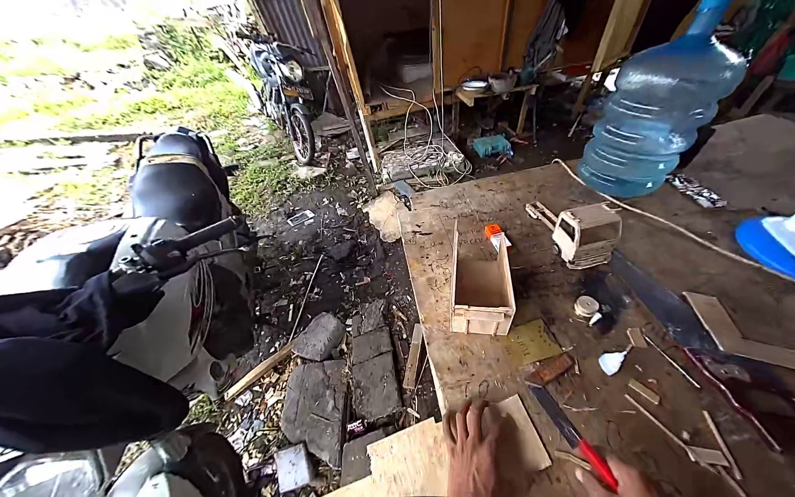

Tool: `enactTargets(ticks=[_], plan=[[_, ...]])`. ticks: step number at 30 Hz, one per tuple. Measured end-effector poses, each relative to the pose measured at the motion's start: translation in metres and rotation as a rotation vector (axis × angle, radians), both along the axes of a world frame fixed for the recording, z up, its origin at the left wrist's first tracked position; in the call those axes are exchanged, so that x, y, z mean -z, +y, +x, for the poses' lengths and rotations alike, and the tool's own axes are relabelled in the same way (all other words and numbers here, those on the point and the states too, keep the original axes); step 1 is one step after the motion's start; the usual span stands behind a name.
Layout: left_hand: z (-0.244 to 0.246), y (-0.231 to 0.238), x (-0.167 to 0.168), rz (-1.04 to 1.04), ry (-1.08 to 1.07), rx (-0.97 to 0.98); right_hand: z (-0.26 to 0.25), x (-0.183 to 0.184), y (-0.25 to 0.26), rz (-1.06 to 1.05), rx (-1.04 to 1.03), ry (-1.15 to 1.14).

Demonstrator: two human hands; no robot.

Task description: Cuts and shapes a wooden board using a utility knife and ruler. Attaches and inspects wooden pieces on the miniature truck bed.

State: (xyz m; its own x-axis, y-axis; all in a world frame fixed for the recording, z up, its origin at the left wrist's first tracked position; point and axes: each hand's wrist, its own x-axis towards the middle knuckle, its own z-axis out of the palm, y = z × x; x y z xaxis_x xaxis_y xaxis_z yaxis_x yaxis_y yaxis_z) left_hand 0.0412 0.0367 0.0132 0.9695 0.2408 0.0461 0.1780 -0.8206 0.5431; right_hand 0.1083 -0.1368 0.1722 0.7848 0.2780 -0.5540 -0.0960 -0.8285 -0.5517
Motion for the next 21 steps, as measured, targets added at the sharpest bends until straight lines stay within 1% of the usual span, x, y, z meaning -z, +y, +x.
enactTargets(ticks=[2, 3, 4, 6, 9, 10, 13, 14, 16, 18, 19, 20, 21], plan=[[-0.009, 0.005, -0.013, 0.036, 0.069, 0.025, 0.026, 0.049, -0.028, -0.134, -0.165, -0.129], [-0.011, 0.008, -0.014, 0.042, 0.079, 0.038, 0.035, 0.070, -0.039, -0.144, -0.208, -0.149], [-0.013, 0.010, -0.012, 0.048, 0.086, 0.053, 0.043, 0.081, -0.047, -0.143, -0.235, -0.136], [-0.015, 0.010, -0.008, 0.038, 0.122, 0.083, 0.055, 0.090, -0.060, -0.134, -0.293, -0.102], [-0.014, 0.015, -0.002, -0.015, 0.104, 0.074, 0.073, 0.090, -0.069, -0.080, -0.378, -0.101], [-0.014, 0.016, 0.000, -0.042, 0.069, 0.059, 0.079, 0.088, -0.071, -0.054, -0.347, -0.104], [-0.013, 0.012, 0.009, -0.075, -0.029, 0.048, 0.099, 0.087, -0.064, 0.032, -0.115, -0.068], [-0.011, 0.009, 0.010, -0.076, -0.053, 0.050, 0.103, 0.085, -0.054, 0.060, -0.061, -0.051], [-0.007, 0.000, 0.010, -0.075, -0.070, 0.050, 0.100, 0.068, -0.023, 0.159, -0.025, 0.026], [-0.005, -0.008, 0.009, -0.084, -0.077, 0.027, 0.090, 0.042, 0.008, 0.374, -0.040, 0.142], [-0.007, -0.012, 0.009, -0.085, -0.077, 0.002, 0.088, 0.034, 0.017, 0.445, -0.057, 0.154], [-0.011, -0.017, 0.007, -0.082, -0.058, -0.024, 0.087, 0.035, 0.017, 0.449, -0.065, 0.094], [-0.014, -0.022, 0.003, -0.086, -0.040, -0.043, 0.090, 0.043, 0.010, 0.382, -0.071, -0.004]])
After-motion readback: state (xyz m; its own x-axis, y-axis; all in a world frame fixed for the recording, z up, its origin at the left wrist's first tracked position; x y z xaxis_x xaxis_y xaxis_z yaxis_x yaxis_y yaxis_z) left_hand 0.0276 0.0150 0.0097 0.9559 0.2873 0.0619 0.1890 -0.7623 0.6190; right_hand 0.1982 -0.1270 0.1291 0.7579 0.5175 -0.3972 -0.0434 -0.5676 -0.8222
